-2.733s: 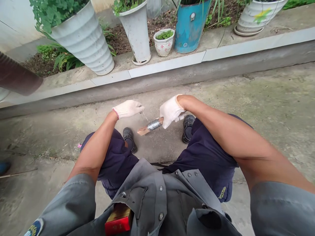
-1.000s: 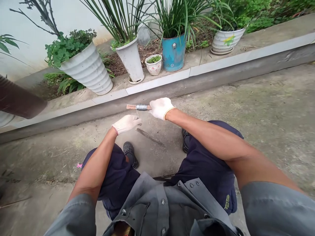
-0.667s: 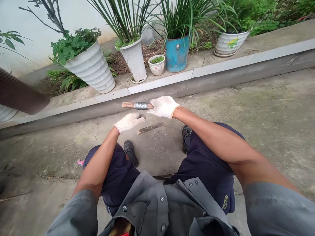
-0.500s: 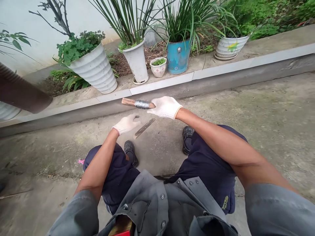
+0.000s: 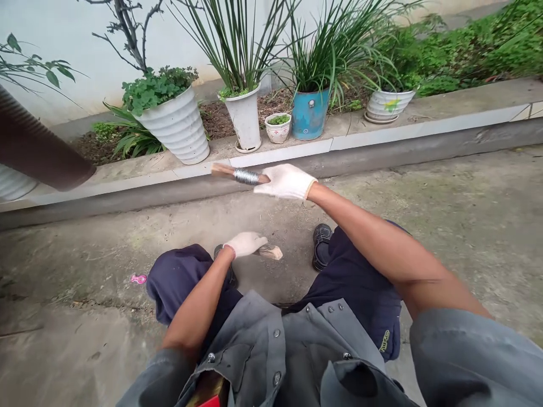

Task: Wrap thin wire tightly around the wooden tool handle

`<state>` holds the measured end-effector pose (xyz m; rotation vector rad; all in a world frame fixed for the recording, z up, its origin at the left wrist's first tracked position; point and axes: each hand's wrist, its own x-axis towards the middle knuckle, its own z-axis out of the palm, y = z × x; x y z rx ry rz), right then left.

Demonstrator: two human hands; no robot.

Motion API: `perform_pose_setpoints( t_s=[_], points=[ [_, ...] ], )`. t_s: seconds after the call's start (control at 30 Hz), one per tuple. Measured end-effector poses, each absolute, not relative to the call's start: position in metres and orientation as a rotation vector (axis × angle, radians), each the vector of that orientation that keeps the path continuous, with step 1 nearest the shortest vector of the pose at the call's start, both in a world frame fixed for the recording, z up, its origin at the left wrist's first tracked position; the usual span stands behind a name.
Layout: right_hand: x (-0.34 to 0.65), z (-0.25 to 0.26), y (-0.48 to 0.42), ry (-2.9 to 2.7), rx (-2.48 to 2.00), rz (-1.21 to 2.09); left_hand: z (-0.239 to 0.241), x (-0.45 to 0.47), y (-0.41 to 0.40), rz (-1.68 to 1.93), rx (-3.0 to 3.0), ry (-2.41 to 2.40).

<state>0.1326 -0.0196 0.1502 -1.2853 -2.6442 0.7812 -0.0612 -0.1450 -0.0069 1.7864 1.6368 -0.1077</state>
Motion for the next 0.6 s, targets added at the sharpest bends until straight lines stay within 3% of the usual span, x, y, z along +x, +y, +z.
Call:
perform_pose_setpoints(
  t_s=[0.13, 0.33, 0.6],
  points=[
    [0.143, 0.118, 0.022, -2.408, -1.442, 1.217, -0.008, -0.056, -0.184, -0.022, 1.65, 1.722],
    [0.139, 0.026, 0.055, -2.437, -1.6, 1.415, -0.018, -0.028, -0.229, 0.295, 1.433, 1.864],
    [0.119, -0.064, 0.013, -2.442, -1.72, 1.534, -0.04, -0.012, -0.215, 0.55, 1.024, 1.824]
  ],
)
